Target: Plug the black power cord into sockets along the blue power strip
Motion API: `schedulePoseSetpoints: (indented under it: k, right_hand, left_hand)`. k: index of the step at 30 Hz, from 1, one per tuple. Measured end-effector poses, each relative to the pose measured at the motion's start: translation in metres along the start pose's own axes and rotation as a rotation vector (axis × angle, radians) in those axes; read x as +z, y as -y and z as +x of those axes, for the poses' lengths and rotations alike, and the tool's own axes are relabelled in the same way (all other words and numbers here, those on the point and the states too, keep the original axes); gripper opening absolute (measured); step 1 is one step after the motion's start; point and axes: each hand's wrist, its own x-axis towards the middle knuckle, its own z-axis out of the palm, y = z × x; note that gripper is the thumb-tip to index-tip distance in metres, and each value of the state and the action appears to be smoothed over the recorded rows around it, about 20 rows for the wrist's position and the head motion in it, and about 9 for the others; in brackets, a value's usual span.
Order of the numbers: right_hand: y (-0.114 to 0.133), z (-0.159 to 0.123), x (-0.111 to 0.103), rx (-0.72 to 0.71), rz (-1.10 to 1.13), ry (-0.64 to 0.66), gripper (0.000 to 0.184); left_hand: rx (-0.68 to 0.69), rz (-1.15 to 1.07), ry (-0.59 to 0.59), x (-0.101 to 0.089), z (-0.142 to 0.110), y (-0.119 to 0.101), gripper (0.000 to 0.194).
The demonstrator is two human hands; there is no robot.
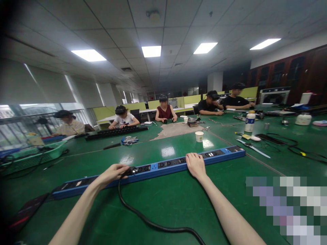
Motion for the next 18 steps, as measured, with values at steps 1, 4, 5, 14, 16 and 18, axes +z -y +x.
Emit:
schedulePoseSetpoints:
  k: [1, 4, 5, 14, 16, 18]
  right_hand:
    - [0.000, 0.000, 0.000, 0.001, -0.003, 0.000, 0.041]
    - [0.000, 0.000, 0.000, 0.000, -0.002, 0.002, 0.041]
    - [0.000, 0.000, 0.000, 0.001, 0.003, 0.003, 0.042]
    - [-0.001, 0.000, 0.002, 0.005, 0.027, 0.007, 0.041]
    - [-0.001, 0.000, 0.002, 0.004, 0.022, 0.007, 0.040]
    - [-0.001, 0.000, 0.002, 0.005, 0.014, 0.004, 0.040]
  left_hand:
    - [0.005, 0.026, 0.024, -0.002, -0.002, 0.000, 0.059]
    - [0.033, 0.133, 0.057, -0.009, -0.005, 0.000, 0.064]
    - [0.044, 0.181, 0.032, -0.012, -0.006, 0.000, 0.065]
    - [0.142, 0.816, -0.399, 0.010, 0.002, -0.022, 0.030]
    - [0.168, 0.900, -0.436, 0.022, 0.002, -0.024, 0.028]
    - [0.162, 0.949, -0.452, 0.030, 0.002, -0.025, 0.027]
